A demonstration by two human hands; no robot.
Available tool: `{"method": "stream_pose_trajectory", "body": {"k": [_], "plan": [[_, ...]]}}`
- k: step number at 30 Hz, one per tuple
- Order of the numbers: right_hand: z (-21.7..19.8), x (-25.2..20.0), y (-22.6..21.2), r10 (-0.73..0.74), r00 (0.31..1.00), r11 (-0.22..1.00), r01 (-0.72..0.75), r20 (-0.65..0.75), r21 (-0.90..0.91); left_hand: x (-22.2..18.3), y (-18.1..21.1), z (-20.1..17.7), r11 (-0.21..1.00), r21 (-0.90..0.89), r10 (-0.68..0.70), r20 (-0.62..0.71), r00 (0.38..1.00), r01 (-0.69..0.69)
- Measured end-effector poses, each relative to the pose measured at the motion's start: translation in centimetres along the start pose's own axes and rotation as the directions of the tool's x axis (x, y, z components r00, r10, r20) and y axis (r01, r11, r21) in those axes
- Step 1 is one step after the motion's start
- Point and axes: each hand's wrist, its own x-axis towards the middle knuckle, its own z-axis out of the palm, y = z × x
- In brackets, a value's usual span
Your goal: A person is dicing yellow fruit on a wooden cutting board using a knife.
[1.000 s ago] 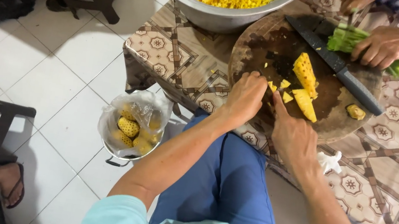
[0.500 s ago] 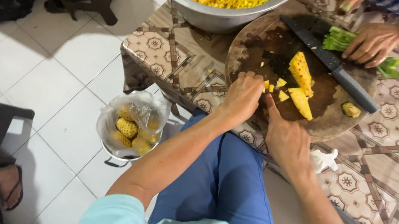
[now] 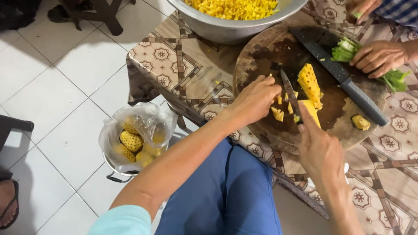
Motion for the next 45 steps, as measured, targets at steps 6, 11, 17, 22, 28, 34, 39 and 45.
{"method": "stream_pose_trajectory", "body": {"k": [6, 11, 17, 22, 28, 34, 39, 45], "plan": [[1.9, -0.9, 0.9, -0.104, 0.994, 0.989, 0.1, -0.033, -0.111, 0.8, -3.0, -0.2, 0.987, -0.115, -0.127, -0.12, 0.985, 0.113], [4.5, -1.3, 2.9, -0.2, 0.979, 0.967, 0.19, -0.044, -0.172, 1.5, -3.4, -3.0, 0.934, -0.258, -0.281, -0.098, 0.955, 0.248], [4.0, -0.2, 2.5, -0.115, 0.993, 0.982, 0.117, 0.024, -0.145, 1.3, -4.5, -1.4, 0.947, -0.213, -0.26, -0.061, 0.964, 0.242], [2.9, -0.1, 1.6, -0.051, 0.999, 0.98, 0.053, 0.018, -0.19, 0.4, -3.8, -1.2, 0.963, -0.175, -0.215, -0.055, 0.975, 0.203], [3.0, -0.5, -0.1, -0.021, 1.0, 0.974, 0.024, 0.018, -0.225, 0.1, -2.7, -0.5, 0.963, -0.089, -0.257, -0.008, 0.966, 0.255], [3.9, 0.0, -0.3, -0.077, 0.996, 0.953, 0.085, 0.038, -0.292, -0.1, -2.0, -1.9, 0.982, -0.015, -0.189, -0.009, 0.982, 0.189], [4.7, 0.8, -0.9, -0.008, 0.995, 0.933, 0.043, 0.1, -0.356, 0.6, -1.2, -2.7, 0.99, 0.021, -0.138, 0.046, 0.989, 0.137], [6.0, 2.4, -2.1, -0.086, 0.992, 0.902, 0.118, 0.094, -0.416, 0.2, -1.2, -2.1, 0.991, 0.037, -0.128, 0.058, 0.99, 0.126]]}}
